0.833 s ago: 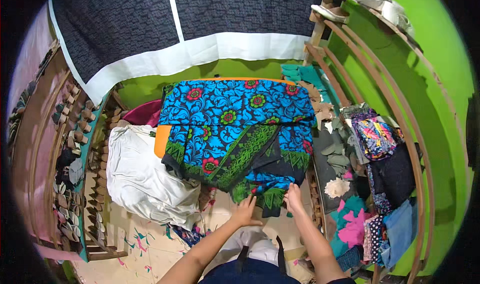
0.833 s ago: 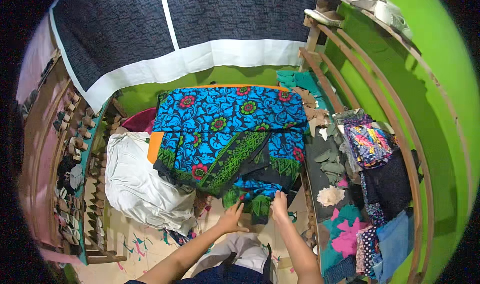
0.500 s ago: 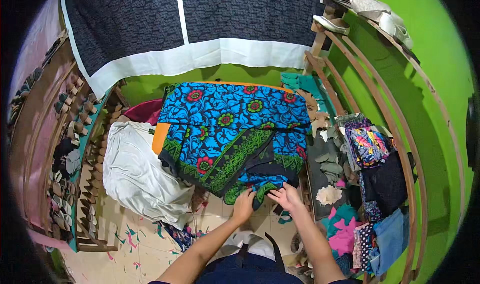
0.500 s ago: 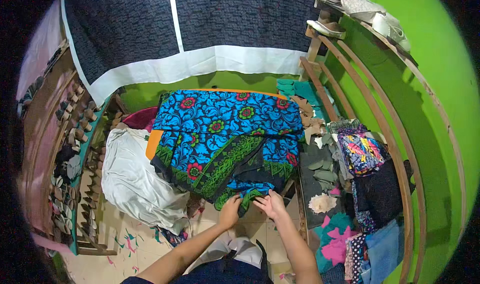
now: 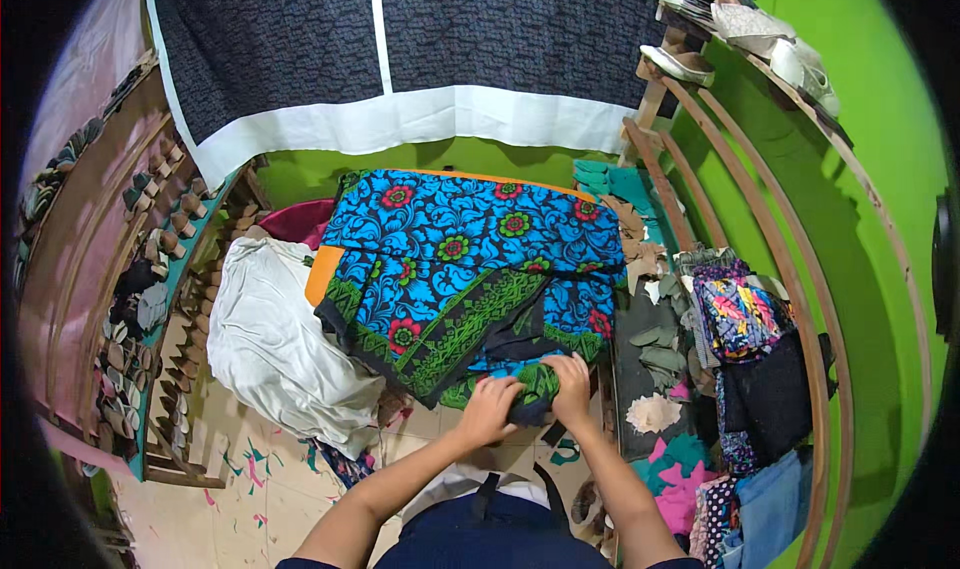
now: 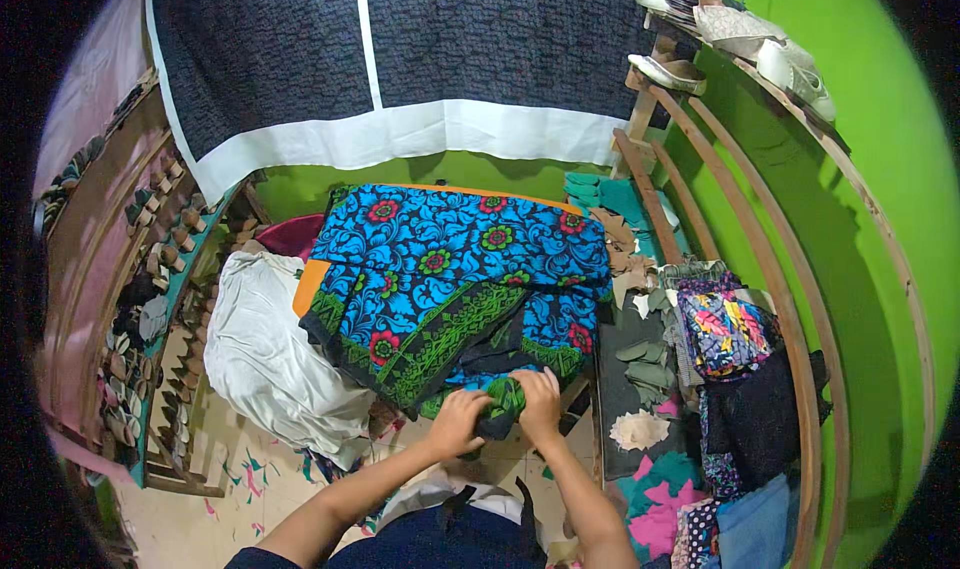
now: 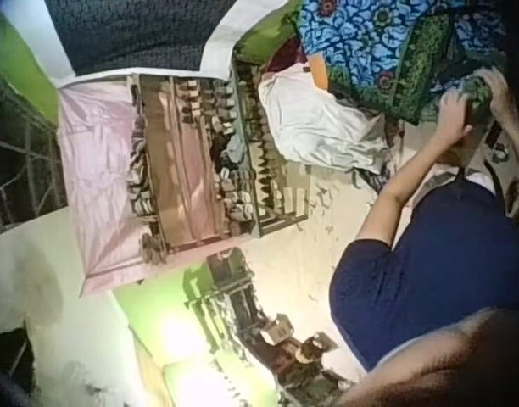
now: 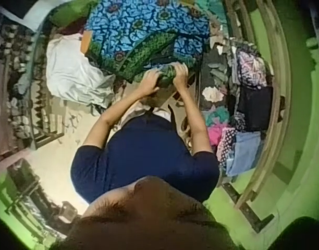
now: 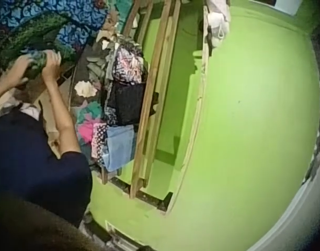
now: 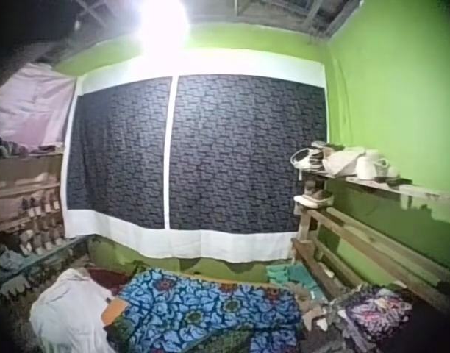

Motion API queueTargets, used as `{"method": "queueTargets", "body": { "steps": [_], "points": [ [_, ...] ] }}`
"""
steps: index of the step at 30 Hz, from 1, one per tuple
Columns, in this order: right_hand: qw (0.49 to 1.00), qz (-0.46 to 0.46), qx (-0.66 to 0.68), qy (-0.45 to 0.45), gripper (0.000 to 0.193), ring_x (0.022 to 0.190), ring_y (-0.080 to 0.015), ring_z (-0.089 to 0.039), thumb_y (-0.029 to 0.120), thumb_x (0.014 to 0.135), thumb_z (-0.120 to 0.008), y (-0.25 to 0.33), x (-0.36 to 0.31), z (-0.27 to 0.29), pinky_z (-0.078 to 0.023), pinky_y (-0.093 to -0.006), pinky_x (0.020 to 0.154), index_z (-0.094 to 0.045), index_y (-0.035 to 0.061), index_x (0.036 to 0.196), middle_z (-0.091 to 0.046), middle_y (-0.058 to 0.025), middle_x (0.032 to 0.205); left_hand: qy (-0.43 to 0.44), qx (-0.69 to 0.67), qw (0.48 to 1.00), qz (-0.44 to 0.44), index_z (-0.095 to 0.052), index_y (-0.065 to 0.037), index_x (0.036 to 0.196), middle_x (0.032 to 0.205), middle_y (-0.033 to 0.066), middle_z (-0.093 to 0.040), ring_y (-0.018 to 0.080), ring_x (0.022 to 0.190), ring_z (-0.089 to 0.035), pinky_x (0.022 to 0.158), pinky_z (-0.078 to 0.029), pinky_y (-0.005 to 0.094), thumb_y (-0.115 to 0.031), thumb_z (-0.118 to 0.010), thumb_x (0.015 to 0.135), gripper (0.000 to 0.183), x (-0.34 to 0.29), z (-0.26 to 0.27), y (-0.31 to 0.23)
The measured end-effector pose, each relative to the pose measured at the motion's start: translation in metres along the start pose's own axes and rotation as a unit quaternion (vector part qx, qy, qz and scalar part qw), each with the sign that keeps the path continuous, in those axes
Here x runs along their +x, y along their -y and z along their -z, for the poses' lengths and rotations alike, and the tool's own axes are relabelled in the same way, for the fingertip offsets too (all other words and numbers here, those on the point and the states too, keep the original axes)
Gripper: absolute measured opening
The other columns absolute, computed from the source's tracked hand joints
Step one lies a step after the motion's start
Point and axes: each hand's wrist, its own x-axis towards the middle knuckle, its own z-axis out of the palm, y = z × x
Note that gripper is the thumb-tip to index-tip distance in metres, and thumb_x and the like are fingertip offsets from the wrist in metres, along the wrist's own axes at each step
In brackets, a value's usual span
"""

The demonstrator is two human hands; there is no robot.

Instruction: Folding a large piece of blue and green patterned fabric on a table and placing it on a shelf.

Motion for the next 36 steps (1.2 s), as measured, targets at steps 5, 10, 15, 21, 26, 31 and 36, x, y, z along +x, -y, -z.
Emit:
{"method": "queueTargets", "body": {
  "steps": [5, 10, 15, 21, 26, 31, 36],
  "points": [
    [0.999, -0.014, 0.046, -0.026, 0.023, 0.095, -0.0322, -0.054, 0.008, 0.076, -0.044, -0.008, 0.023, 0.004, -0.039, -0.0369, 0.085, -0.059, 0.0037, 0.093, -0.059, -0.0140, 0.096, -0.036, 0.095, 0.988, 0.116, -0.025, -0.003, 0.134, 0.128, 0.0214, -0.033, 0.0408, 0.115, -0.037, 0.095, -0.031, 0.0521, -0.039, -0.077, 0.058, 0.099, -0.017, -0.019, 0.023],
    [0.998, -0.012, 0.053, -0.023, 0.019, 0.090, -0.0331, -0.054, 0.009, 0.077, -0.046, -0.017, 0.053, 0.005, -0.039, -0.0374, 0.083, -0.058, 0.0043, 0.091, -0.058, -0.0137, 0.090, -0.017, 0.127, 0.974, 0.187, -0.020, -0.003, 0.137, 0.131, 0.0233, -0.031, 0.0395, 0.118, -0.036, 0.096, -0.030, 0.0535, -0.049, -0.075, 0.058, 0.107, -0.008, -0.026, 0.036],
    [0.962, -0.135, 0.229, -0.064, 0.018, 0.090, -0.0240, -0.055, 0.009, 0.079, -0.045, -0.045, 0.088, -0.005, -0.038, -0.0320, 0.084, -0.057, 0.0048, 0.092, -0.059, -0.0097, 0.088, 0.026, 0.250, 0.938, 0.238, -0.028, -0.007, 0.134, 0.126, 0.0170, -0.040, 0.0311, 0.112, -0.044, 0.095, -0.033, 0.0477, -0.035, -0.079, 0.056, 0.098, 0.003, -0.010, 0.078],
    [0.945, -0.186, 0.235, -0.127, 0.020, 0.084, -0.0146, -0.053, 0.013, 0.086, -0.044, -0.087, 0.138, -0.019, -0.041, -0.0267, 0.078, -0.053, 0.0046, 0.101, -0.056, -0.0036, 0.091, -0.022, 0.129, 0.977, 0.167, -0.059, -0.007, 0.090, 0.076, 0.0110, -0.057, 0.0291, 0.076, -0.059, 0.066, -0.046, 0.0406, -0.016, -0.061, 0.072, 0.020, 0.024, 0.043, 0.146],
    [0.933, -0.260, 0.224, -0.111, 0.022, 0.074, -0.0140, -0.053, 0.006, 0.082, -0.050, -0.114, 0.188, -0.041, -0.042, -0.0276, 0.067, -0.052, 0.0080, 0.104, -0.056, -0.0037, 0.082, -0.074, 0.066, 0.975, 0.197, -0.060, -0.008, 0.092, 0.082, 0.0126, -0.060, 0.0325, 0.075, -0.058, 0.061, -0.046, 0.0418, -0.017, -0.053, 0.082, 0.015, 0.075, 0.092, 0.182],
    [0.971, -0.201, 0.067, -0.114, 0.025, 0.072, -0.0192, -0.054, -0.001, 0.081, -0.043, -0.150, 0.217, -0.068, -0.042, -0.0305, 0.064, -0.051, 0.0077, 0.104, -0.057, -0.0080, 0.081, -0.087, 0.061, 0.979, 0.174, -0.058, -0.008, 0.093, 0.082, 0.0136, -0.059, 0.0337, 0.076, -0.058, 0.061, -0.046, 0.0430, -0.019, -0.052, 0.083, 0.016, 0.143, 0.111, 0.224],
    [0.956, -0.258, 0.066, -0.124, 0.020, 0.074, -0.0239, -0.057, 0.004, 0.082, -0.043, -0.205, 0.223, -0.089, -0.042, -0.0326, 0.065, -0.054, 0.0061, 0.099, -0.059, -0.0126, 0.082, -0.047, 0.094, 0.985, 0.139, -0.054, -0.006, 0.086, 0.080, 0.0145, -0.058, 0.0347, 0.072, -0.058, 0.058, -0.045, 0.0440, -0.026, -0.054, 0.084, 0.020, 0.189, 0.108, 0.270]
  ]
}}
